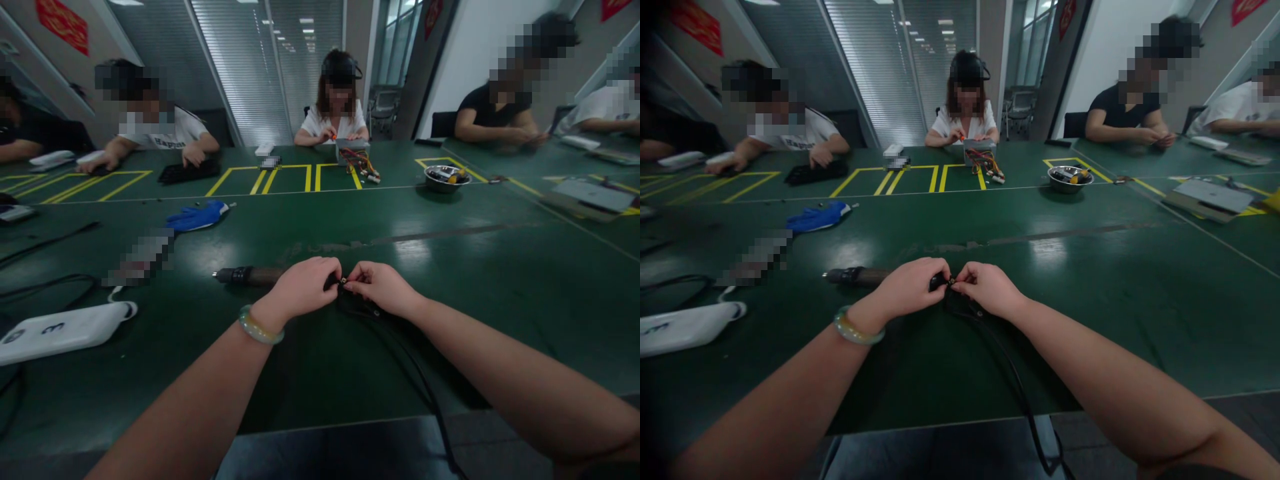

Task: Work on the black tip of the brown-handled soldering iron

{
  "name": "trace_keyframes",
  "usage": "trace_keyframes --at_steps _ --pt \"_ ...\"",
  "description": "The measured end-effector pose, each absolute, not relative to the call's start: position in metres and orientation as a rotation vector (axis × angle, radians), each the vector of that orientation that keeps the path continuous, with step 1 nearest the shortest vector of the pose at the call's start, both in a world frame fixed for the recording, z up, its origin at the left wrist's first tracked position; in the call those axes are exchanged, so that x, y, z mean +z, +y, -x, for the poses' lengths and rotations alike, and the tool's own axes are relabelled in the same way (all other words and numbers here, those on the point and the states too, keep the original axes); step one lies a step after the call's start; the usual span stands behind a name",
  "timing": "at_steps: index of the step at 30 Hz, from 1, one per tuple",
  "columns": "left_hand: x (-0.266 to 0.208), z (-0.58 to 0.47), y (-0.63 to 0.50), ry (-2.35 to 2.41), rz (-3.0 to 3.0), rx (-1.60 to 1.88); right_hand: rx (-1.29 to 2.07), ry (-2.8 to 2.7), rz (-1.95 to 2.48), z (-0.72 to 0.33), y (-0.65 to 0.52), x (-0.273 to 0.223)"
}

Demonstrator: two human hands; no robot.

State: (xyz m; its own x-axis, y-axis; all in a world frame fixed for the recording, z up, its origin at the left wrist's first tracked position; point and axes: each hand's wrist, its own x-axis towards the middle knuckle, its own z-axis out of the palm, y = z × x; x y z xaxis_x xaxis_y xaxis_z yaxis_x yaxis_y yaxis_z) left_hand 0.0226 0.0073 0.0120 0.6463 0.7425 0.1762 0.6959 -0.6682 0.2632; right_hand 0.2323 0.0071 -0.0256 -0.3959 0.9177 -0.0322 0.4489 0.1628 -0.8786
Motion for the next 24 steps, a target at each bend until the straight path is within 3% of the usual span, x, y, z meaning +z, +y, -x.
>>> trace_keyframes --at_steps 10,24 --pt "0.015 -0.028 0.000 1.283 -2.729 0.482 0.976 -1.990 1.243 -0.227 0.003 -0.026" --pt "0.014 -0.033 -0.005 1.387 -2.739 0.489 0.995 -1.922 1.168 -0.228 0.005 -0.034"
